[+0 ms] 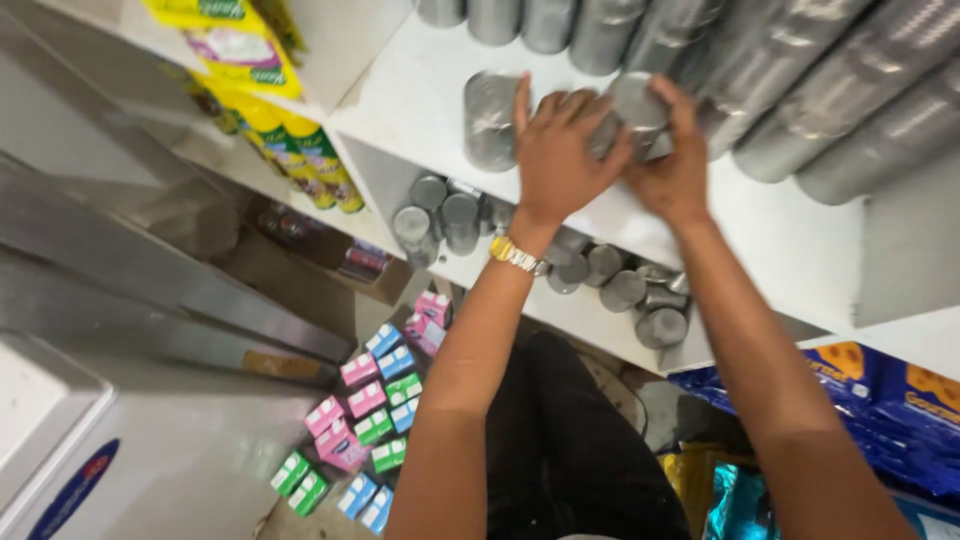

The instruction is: Organizing and stacking metal cans on a grocery store shelf.

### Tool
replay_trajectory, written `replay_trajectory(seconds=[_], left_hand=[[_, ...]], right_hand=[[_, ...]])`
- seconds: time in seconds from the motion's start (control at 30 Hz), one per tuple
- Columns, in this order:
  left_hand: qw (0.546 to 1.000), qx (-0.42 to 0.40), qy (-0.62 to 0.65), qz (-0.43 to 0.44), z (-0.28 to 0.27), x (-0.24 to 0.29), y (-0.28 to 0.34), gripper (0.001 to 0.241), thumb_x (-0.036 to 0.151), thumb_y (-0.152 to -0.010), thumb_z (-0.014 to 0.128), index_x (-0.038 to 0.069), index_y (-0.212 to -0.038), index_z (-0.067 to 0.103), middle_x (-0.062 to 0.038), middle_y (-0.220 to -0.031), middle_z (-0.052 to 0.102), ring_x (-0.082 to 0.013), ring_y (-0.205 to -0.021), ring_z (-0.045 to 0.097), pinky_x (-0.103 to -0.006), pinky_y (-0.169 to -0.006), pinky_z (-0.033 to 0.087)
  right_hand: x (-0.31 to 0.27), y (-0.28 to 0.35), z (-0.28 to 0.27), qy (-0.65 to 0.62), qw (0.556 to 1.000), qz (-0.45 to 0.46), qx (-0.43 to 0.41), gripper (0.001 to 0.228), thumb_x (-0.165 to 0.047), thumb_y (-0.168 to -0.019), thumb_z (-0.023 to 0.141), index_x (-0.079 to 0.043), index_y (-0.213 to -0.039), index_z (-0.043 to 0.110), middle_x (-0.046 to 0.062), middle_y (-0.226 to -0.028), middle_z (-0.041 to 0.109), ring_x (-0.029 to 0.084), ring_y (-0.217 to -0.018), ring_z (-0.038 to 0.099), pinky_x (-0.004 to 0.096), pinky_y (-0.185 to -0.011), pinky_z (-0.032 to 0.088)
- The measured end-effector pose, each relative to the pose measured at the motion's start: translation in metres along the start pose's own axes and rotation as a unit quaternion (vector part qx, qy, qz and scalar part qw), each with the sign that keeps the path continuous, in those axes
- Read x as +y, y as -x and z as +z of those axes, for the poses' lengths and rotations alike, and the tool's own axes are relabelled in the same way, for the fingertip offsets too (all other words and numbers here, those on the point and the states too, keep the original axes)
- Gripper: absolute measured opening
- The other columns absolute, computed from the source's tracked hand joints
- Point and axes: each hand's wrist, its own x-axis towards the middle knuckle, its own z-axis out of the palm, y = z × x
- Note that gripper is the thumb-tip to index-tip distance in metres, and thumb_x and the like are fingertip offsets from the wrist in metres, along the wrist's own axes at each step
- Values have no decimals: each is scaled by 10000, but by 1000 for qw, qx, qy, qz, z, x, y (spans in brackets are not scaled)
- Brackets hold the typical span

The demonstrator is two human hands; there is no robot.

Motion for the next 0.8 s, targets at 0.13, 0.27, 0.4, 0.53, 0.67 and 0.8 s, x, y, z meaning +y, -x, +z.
replay_trajectory(seconds=[0.13, 0.27, 0.4, 0.53, 0.67, 0.8], left_hand=[[1000, 25, 13, -12, 4, -4, -4, 349, 354, -822, 757, 97, -1058, 783, -77, -1067, 744, -253, -1069, 670, -548, -1197, 309], [999, 46, 3, 17, 4, -5, -1, 333, 328, -796, 767, 101, -1039, 783, -88, -1065, 743, -275, -1042, 666, -504, -1092, 373], [998, 54, -8, 27, 3, -4, -2, 292, 300, -806, 774, 90, -1008, 785, -91, -1057, 750, -273, -1023, 663, -472, -1035, 405], [997, 76, -13, 32, 4, -4, -2, 266, 288, -814, 768, 82, -981, 787, -87, -1046, 755, -271, -1003, 669, -463, -1026, 408], [996, 84, -21, 33, 1, -1, -5, 257, 280, -816, 760, 82, -977, 789, -85, -1041, 759, -267, -993, 672, -460, -1019, 409], [997, 70, -20, 31, -1, 0, -3, 254, 276, -810, 754, 76, -964, 787, -86, -1031, 762, -272, -992, 669, -464, -1017, 408]], right_hand=[[-37, -3, 3, 56, 992, 109, 7, 660, -199, -809, 874, -78, -1372, 552, 119, -1332, 665, 248, -1140, 678, 379, -824, 576], [-49, 2, 3, 134, 983, 103, 68, 612, -251, -767, 925, -86, -1259, 600, 128, -1148, 670, 305, -1003, 679, 417, -885, 556], [-59, 3, 4, 205, 969, 33, 133, 626, -294, -702, 963, -63, -1134, 573, 173, -1070, 618, 402, -978, 629, 477, -801, 522], [-39, 5, 8, 142, 980, -55, 131, 600, -236, -755, 906, -52, -1191, 537, 184, -1135, 593, 414, -1047, 606, 484, -885, 523], [-44, 3, 5, 102, 990, 39, 94, 573, -257, -731, 909, -86, -1169, 582, 140, -1089, 638, 354, -909, 646, 448, -787, 536], [-57, 7, 4, 126, 982, -21, 140, 549, -244, -702, 917, -99, -1125, 598, 118, -1102, 641, 345, -971, 666, 426, -791, 542]])
